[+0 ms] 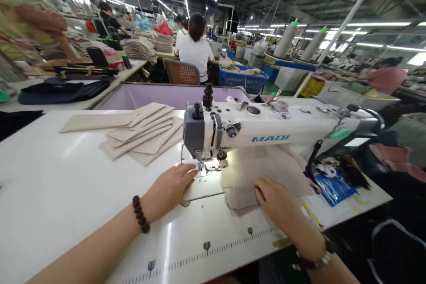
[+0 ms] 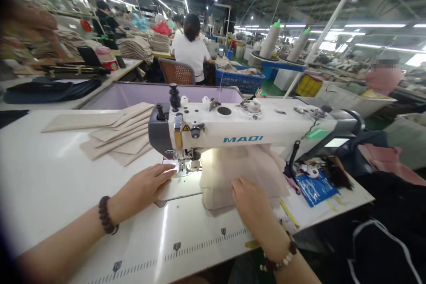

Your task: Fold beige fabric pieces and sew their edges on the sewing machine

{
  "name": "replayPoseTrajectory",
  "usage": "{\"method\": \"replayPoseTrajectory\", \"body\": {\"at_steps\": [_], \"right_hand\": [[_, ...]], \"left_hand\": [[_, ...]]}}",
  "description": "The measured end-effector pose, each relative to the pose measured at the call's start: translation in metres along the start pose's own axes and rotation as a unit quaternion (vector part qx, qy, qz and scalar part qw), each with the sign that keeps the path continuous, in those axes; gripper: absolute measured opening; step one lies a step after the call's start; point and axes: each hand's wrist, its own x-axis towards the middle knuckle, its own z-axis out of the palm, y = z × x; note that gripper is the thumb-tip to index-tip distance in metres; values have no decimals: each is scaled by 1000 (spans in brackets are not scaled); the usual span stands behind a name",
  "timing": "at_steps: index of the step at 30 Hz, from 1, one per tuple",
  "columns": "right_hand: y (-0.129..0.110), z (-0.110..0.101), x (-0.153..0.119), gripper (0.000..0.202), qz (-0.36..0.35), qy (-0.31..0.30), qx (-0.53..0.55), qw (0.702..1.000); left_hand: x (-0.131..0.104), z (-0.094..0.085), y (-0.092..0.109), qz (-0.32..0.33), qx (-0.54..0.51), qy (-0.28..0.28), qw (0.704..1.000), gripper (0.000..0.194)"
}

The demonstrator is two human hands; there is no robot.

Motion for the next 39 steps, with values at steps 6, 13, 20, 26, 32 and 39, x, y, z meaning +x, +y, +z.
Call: {"method": "replayPoseTrajectory", "body": {"at_steps": [6, 13, 20, 26, 32, 39], "right_hand": [[-2, 1, 2, 18, -4, 11, -24, 1000], [7, -9, 1, 8, -32, 13, -4, 999], [18, -11, 5, 22, -64, 3, 110, 992], [55, -16, 10, 22, -56, -36, 302, 951], [36, -38, -32, 15, -32, -90, 455, 885], [-23, -27, -65, 16, -120, -183, 428, 877]], "left_hand": [[-11, -29, 22, 71, -5, 20, 997, 23], [-28, -36, 49, 114, -23, 39, 992, 29], [-29, -30, 59, 117, -47, 32, 992, 29], [-26, -28, 63, 113, -68, 37, 991, 27], [-15, -25, 87, 50, -90, 166, 981, 44], [-17, -29, 94, 122, -182, -33, 975, 25]]}}
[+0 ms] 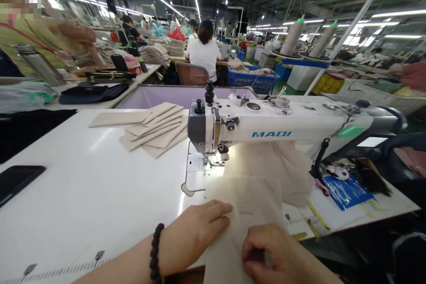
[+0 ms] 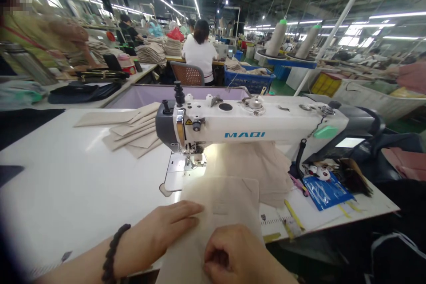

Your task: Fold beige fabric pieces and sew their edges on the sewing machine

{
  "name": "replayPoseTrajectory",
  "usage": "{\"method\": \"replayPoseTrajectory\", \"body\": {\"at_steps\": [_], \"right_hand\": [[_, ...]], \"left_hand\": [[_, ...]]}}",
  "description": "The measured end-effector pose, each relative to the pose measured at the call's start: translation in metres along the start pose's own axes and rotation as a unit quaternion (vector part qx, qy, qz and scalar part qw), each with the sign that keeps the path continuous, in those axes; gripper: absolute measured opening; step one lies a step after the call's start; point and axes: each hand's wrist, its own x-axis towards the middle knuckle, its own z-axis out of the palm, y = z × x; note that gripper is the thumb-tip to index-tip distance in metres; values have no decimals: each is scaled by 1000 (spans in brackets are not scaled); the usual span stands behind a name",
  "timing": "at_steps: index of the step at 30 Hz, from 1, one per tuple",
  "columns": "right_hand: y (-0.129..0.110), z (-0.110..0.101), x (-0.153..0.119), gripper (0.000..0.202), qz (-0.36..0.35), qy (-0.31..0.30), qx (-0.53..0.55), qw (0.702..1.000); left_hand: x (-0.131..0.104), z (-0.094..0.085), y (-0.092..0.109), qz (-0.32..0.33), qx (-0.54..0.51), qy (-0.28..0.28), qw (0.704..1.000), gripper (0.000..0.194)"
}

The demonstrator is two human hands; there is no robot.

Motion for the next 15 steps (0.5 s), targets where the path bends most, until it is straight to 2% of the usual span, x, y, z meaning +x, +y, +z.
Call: {"method": "replayPoseTrajectory", "body": {"at_steps": [2, 5, 7, 10, 12, 15], "right_hand": [[7, 4, 4, 23, -49, -4, -12, 999], [20, 5, 9, 41, -117, 5, -58, 991], [25, 8, 13, 49, -137, -6, -94, 986], [24, 13, 21, 55, -129, -41, -121, 983], [21, 16, 30, 56, -101, -61, -109, 987], [16, 21, 48, 42, -47, -19, -22, 998]], "left_hand": [[-20, -5, -9, -47, -20, -27, 998, 31], [-63, -14, -26, -121, -9, -17, 992, 33], [-92, -20, -35, -175, 17, -8, 984, 33], [-124, -25, -39, -245, 24, 22, 969, 28], [-133, -26, -38, -271, 7, 45, 961, 27], [-135, -29, -34, -294, -16, 67, 953, 28]]}}
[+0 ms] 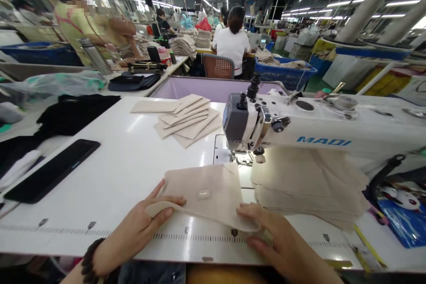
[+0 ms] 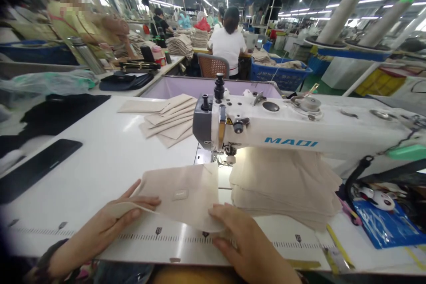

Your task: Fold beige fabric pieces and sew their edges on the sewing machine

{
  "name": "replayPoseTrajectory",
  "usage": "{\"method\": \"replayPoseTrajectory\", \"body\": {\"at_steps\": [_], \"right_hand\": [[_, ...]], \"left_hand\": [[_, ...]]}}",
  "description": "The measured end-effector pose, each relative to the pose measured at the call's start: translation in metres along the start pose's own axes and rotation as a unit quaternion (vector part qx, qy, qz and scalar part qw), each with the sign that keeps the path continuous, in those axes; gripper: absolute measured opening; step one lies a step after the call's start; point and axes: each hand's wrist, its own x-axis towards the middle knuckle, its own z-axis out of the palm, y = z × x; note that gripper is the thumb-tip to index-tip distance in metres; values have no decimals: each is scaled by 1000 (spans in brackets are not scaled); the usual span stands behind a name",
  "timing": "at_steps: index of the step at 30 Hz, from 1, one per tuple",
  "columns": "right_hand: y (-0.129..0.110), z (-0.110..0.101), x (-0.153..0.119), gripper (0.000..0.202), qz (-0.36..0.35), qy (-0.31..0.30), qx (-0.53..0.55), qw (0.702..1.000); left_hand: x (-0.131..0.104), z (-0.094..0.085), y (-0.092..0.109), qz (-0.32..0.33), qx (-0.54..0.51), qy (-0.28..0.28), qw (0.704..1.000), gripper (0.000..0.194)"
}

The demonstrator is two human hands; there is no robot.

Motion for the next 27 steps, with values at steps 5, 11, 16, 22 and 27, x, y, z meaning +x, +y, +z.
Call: {"method": "replayPoseTrajectory", "body": {"at_steps": [5, 11, 16, 22, 27], "right_hand": [[-3, 12, 25, 65, 39, 108, 292, 950], [-2, 29, 33, 43, 7, 180, 103, 978], [-3, 31, 40, 32, -30, 177, 16, 984], [-8, 34, 50, 39, 0, 159, -40, 986], [-2, 37, 51, 36, -3, 153, -88, 984]], "left_hand": [[4, -3, 2, -94, -86, 35, 991, 33], [7, 7, -7, -108, -117, 32, 987, 28], [1, 20, -12, -195, -76, 85, 974, 50], [-2, 22, -8, -120, -23, 106, 987, 34], [-1, 20, -8, -133, -27, 93, 986, 26]]}}
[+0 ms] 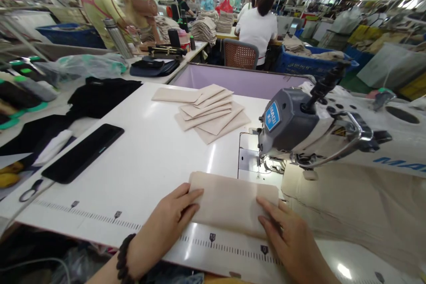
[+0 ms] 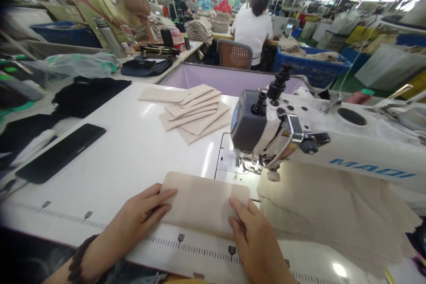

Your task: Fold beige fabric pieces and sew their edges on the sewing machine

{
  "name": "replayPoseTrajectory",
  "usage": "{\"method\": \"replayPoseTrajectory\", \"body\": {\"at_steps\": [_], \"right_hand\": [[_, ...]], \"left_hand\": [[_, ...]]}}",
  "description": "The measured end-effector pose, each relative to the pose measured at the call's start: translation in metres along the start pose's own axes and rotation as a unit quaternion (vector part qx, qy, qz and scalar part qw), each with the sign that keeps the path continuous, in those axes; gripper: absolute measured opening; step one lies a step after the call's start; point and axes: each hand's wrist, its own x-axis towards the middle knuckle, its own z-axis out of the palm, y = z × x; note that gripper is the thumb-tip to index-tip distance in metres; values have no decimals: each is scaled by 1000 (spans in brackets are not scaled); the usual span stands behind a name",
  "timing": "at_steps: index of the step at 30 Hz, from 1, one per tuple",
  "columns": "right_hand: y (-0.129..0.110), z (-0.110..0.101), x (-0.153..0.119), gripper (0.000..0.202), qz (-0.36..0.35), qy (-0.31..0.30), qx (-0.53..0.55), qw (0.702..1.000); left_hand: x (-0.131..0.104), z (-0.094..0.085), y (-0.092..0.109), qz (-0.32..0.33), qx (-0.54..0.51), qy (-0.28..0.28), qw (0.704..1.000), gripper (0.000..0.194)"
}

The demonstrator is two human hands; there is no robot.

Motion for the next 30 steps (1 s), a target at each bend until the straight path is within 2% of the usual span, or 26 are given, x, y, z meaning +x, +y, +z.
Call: {"method": "replayPoseTrajectory", "body": {"at_steps": [4, 8, 11, 19, 30], "right_hand": [[5, 1, 1, 34, -27, -13, -30, 999], [7, 1, 1, 34, -28, 0, -42, 999], [8, 1, 1, 33, -29, -15, -38, 999], [15, 2, -1, 36, -22, -4, -88, 996], [22, 3, 1, 37, -67, -8, -137, 988]], "left_hand": [[0, -7, -1, -37, -31, -32, 998, 26], [0, -11, 0, -72, -50, -57, 994, 27], [1, -11, 1, -89, -61, -70, 992, 28], [3, -10, 4, -96, -66, -55, 992, 27], [8, -11, 9, -105, -42, -54, 992, 22]]}}
